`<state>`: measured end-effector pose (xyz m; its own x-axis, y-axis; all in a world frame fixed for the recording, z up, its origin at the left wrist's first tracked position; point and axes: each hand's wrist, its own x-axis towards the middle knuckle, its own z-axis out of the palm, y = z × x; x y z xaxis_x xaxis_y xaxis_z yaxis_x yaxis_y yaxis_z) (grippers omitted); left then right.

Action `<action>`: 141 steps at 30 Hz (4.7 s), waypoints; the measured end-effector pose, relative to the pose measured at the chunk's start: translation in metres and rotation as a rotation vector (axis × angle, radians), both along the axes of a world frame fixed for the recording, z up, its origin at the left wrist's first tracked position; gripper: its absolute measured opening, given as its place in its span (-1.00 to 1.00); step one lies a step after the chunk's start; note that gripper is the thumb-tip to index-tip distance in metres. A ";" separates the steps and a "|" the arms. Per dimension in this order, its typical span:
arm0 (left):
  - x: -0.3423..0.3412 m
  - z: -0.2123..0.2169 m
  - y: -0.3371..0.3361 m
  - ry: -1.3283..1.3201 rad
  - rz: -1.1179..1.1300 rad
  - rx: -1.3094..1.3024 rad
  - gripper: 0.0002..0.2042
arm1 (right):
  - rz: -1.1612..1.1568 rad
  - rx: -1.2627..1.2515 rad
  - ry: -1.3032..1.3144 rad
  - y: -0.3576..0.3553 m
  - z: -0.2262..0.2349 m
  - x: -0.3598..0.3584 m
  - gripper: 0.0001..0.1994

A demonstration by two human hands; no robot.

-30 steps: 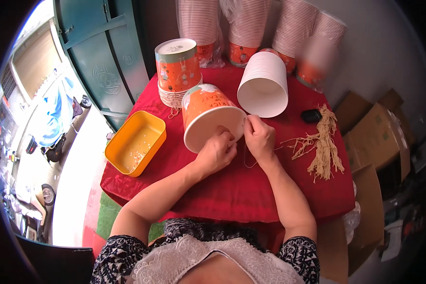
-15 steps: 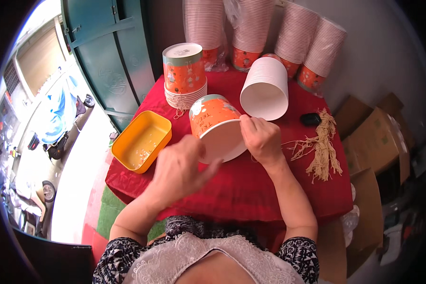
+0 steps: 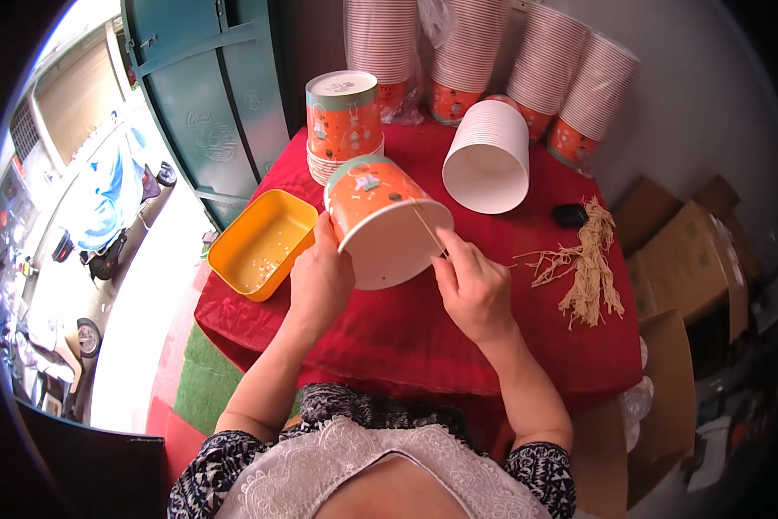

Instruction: Manually threading and knotting strings into the pre-punched holes of decorative paper buckets.

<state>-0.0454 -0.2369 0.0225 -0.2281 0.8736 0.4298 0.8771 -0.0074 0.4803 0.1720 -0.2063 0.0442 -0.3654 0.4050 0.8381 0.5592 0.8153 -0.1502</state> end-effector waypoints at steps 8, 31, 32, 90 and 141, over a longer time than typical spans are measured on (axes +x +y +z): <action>-0.002 0.025 -0.007 -0.806 -0.174 -0.020 -0.68 | 0.058 -0.400 0.157 -0.045 -0.026 0.038 -0.95; -0.003 0.036 -0.020 -1.114 -0.143 -0.273 -0.56 | 0.944 -1.096 1.285 -0.071 -0.033 0.058 -0.70; -0.003 0.034 -0.019 -1.114 -0.145 -0.275 -0.56 | 0.995 -1.111 1.314 -0.067 -0.033 0.055 -0.68; 0.006 0.035 -0.039 -0.757 -0.495 0.104 -0.80 | -0.102 -0.227 0.302 -0.026 -0.037 -0.042 -0.80; 0.019 0.038 0.007 0.349 -0.811 -0.051 -0.87 | 0.090 0.172 -0.560 -0.004 0.005 0.012 -0.92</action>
